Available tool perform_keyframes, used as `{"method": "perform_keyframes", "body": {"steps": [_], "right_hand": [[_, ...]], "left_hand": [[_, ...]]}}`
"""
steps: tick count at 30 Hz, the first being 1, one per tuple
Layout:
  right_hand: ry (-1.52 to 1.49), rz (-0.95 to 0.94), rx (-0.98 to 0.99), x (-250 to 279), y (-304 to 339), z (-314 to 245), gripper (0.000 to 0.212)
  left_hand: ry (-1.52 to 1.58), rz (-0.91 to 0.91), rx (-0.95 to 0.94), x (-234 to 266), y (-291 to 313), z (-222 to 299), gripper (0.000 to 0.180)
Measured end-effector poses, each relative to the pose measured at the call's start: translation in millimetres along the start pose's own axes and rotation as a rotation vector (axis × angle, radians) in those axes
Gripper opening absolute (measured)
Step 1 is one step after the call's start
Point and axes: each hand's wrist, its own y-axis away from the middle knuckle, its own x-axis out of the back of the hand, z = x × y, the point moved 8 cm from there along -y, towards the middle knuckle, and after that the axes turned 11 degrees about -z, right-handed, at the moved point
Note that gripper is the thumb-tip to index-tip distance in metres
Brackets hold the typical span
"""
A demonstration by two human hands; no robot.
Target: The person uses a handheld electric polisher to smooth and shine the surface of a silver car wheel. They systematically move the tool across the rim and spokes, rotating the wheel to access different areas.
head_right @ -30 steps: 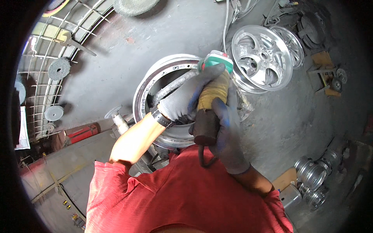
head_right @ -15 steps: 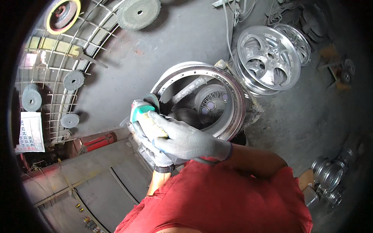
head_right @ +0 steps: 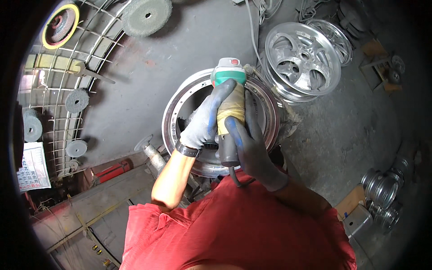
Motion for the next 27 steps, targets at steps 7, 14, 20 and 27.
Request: {"method": "perform_keyframes", "body": {"steps": [7, 14, 20, 27], "right_hand": [[-0.281, -0.341, 0.046, -50, -21, -10, 0.08], [-0.162, -0.527, 0.0, -59, -19, -12, 0.08], [-0.334, -0.311, 0.016, -40, -17, -9, 0.08], [-0.154, -0.48, 0.083, -56, -19, -5, 0.081]], "left_hand": [[0.003, 0.419, -0.431, 59, 86, -18, 0.051], [0.119, 0.559, -0.6, 60, 117, -28, 0.051], [-0.092, 0.376, -0.394, 56, 74, -13, 0.051], [0.057, 0.553, -0.536, 55, 110, -21, 0.059]]}}
